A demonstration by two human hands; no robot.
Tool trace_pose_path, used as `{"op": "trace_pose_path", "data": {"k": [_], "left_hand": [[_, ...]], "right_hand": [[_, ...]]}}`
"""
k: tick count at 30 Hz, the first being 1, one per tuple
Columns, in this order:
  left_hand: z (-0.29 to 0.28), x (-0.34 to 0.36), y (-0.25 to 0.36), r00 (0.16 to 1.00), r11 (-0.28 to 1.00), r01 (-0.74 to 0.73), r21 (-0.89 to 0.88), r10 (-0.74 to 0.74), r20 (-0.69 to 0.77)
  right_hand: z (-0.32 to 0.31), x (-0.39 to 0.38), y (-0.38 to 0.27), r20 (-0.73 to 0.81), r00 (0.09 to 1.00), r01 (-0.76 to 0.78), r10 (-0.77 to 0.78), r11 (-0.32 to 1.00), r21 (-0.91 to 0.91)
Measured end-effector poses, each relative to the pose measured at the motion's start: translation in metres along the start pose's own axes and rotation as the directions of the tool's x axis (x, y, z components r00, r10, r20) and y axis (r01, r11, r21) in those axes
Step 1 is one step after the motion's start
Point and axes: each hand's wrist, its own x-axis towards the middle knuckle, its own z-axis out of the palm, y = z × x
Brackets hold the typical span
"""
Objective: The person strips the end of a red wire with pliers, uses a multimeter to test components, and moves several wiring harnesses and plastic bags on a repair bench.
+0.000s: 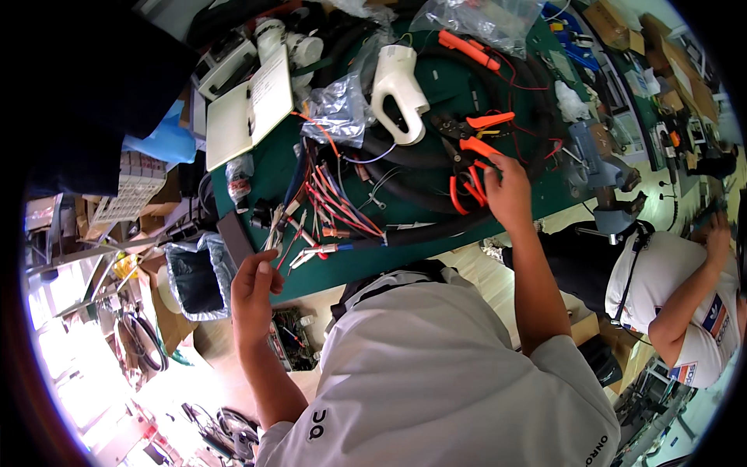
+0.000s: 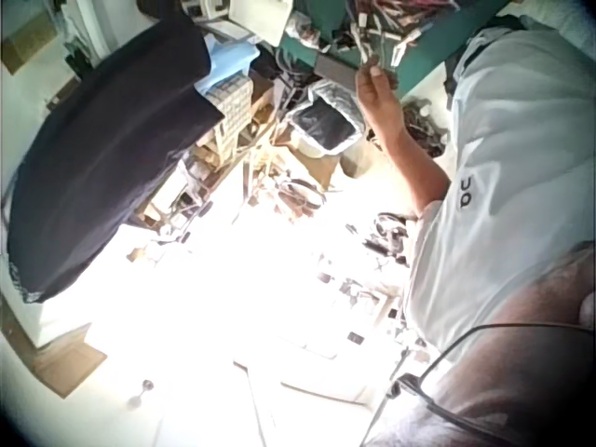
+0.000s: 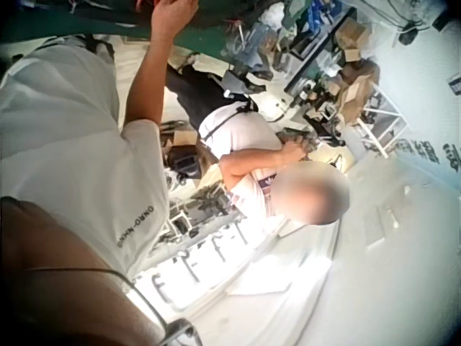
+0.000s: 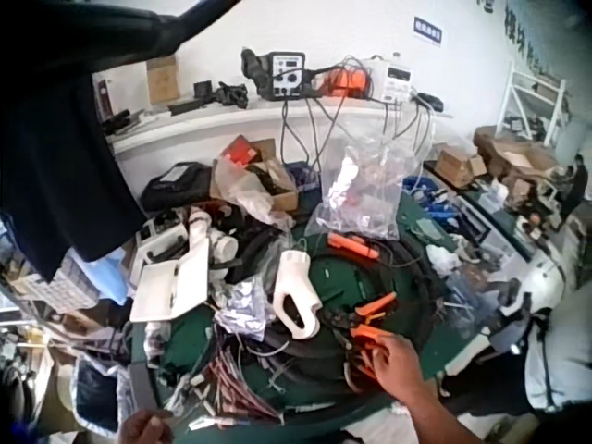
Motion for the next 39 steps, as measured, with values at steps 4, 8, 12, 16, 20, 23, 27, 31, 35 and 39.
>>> {"op": "trace_pose_path", "data": {"k": [4, 8, 12, 16, 20, 23, 27, 31, 35, 39], "left_hand": [[-0.004, -0.009, 0.000, 0.999, 1.000, 0.011, -0.009, -0.011, -0.043], [-0.002, -0.019, 0.000, 0.992, 1.000, 0.005, -0.002, -0.005, -0.127], [0.008, -0.029, -0.001, 0.982, 0.999, 0.043, -0.028, -0.047, -0.181], [0.024, -0.039, 0.002, 0.975, 0.997, 0.042, -0.064, -0.055, -0.214], [0.041, -0.058, 0.012, 0.937, 0.996, 0.071, -0.049, -0.083, -0.340], [0.045, -0.074, 0.009, 0.910, 0.995, 0.084, -0.059, -0.101, -0.403], [0.054, -0.081, 0.006, 0.888, 0.986, 0.111, -0.122, -0.154, -0.434], [0.058, -0.079, 0.014, 0.886, 0.988, 0.123, -0.097, -0.154, -0.438], [0.061, -0.066, 0.019, 0.886, 0.987, 0.149, -0.055, -0.158, -0.435], [0.067, -0.049, 0.032, 0.922, 0.994, 0.102, -0.034, -0.108, -0.371]], "right_hand": [[-0.001, 0.026, 0.008, -0.018, 1.000, -0.013, 0.013, 1.000, -0.015], [-0.003, 0.061, 0.026, -0.029, 0.998, -0.056, 0.056, 0.998, -0.026], [0.020, 0.101, 0.019, 0.119, 0.991, 0.047, -0.054, 0.997, 0.060], [0.086, 0.129, -0.018, 0.350, 0.934, 0.055, -0.068, 0.997, 0.047], [0.119, 0.144, -0.044, 0.455, 0.883, -0.119, 0.117, 0.993, -0.024], [0.140, 0.156, -0.039, 0.499, 0.852, -0.193, 0.158, 0.981, 0.020], [0.136, 0.179, -0.029, 0.593, 0.789, -0.259, 0.162, 0.963, 0.081], [0.089, 0.195, 0.000, 0.731, 0.675, -0.663, 0.097, 0.514, 0.544], [0.012, 0.181, 0.026, 0.670, 0.725, -0.613, -0.161, 0.294, 0.734], [-0.040, 0.147, 0.033, 0.449, 0.869, -0.362, -0.208, 0.351, 0.863]]}}
